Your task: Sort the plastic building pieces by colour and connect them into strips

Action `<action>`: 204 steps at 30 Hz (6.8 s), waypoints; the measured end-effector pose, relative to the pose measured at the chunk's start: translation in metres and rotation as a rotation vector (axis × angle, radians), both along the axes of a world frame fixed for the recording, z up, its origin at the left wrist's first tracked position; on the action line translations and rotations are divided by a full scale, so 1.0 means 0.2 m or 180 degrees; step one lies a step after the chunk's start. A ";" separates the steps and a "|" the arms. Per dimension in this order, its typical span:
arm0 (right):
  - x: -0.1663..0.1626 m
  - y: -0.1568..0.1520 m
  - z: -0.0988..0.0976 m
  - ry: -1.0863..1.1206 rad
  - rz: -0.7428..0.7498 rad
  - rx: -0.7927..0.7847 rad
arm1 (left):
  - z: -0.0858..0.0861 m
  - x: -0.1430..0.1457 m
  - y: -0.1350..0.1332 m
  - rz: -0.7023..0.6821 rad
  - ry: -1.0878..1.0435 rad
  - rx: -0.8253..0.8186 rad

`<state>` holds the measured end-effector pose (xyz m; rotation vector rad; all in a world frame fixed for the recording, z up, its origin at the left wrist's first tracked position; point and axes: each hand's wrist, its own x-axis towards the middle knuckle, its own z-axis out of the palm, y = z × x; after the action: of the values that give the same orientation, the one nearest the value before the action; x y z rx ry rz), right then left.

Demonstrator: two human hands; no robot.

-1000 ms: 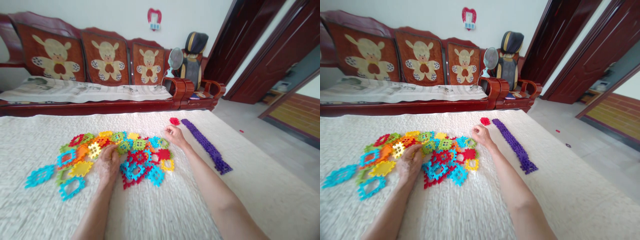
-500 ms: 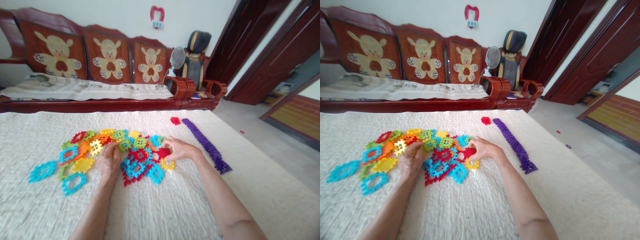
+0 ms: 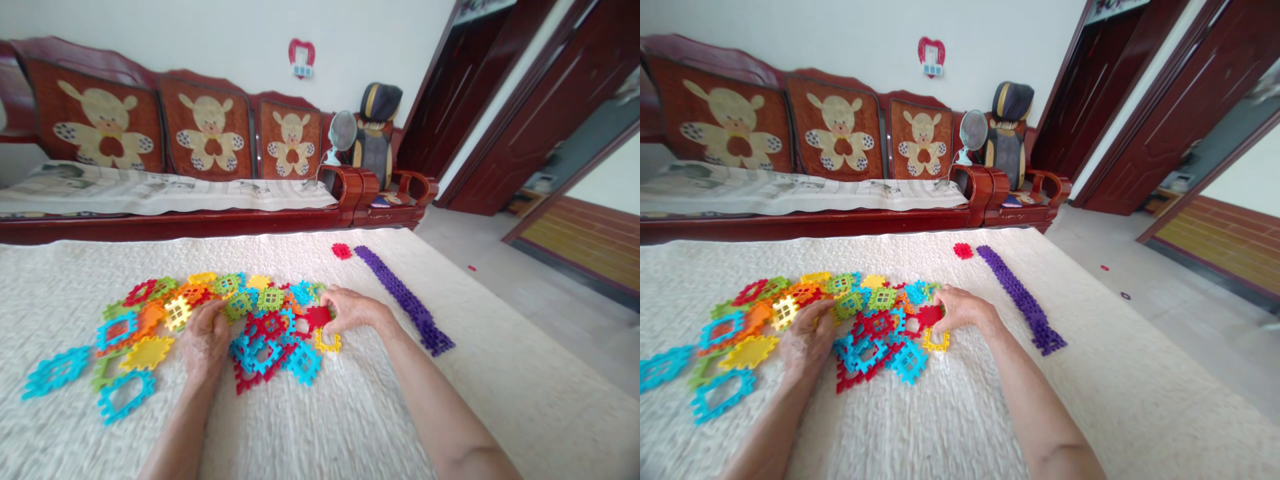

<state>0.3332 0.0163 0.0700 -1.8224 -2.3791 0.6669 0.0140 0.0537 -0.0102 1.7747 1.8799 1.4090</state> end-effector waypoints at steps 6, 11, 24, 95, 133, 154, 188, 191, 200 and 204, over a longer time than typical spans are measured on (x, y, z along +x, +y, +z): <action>0.19 0.12 0.00 0.1123 -0.0569 0.0205 | -0.03 -0.02 0.01 -0.0049 0.0076 -0.0032; 0.27 0.37 -0.13 0.0727 -0.2783 0.1413 | -0.02 -0.02 0.01 -0.0072 0.0048 -0.0006; 0.30 0.50 -0.23 0.0071 -0.3365 0.1288 | -0.03 -0.02 0.01 0.0004 0.0130 -0.0033; -0.06 0.50 -0.17 0.0858 -0.1455 0.1395 | -0.01 0.02 0.00 -0.0029 -0.0096 0.0180; 0.29 0.50 -0.32 0.0478 -0.3100 0.2078 | -0.04 -0.03 0.02 -0.0062 0.0022 0.0228; 0.29 0.51 -0.33 0.0330 -0.3111 0.1903 | -0.03 -0.02 0.02 -0.0013 -0.0001 0.0013; -0.18 0.06 -0.12 0.0647 -0.0030 0.1027 | -0.02 0.00 0.01 -0.0010 0.0038 0.0105; -0.10 0.09 -0.10 0.1357 0.0051 0.0839 | -0.02 0.00 0.02 -0.0014 -0.0013 0.0128; 0.29 0.19 -0.19 0.0366 -0.1299 0.2016 | -0.02 0.00 0.01 0.0016 0.0073 0.0003; 0.30 0.18 -0.24 0.0053 -0.1887 0.2064 | -0.02 -0.01 0.00 0.0007 0.0141 0.0012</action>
<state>0.3938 0.0522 0.0219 -1.9934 -1.5990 -0.1393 0.0121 0.0546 -0.0151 1.8205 1.9028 1.3861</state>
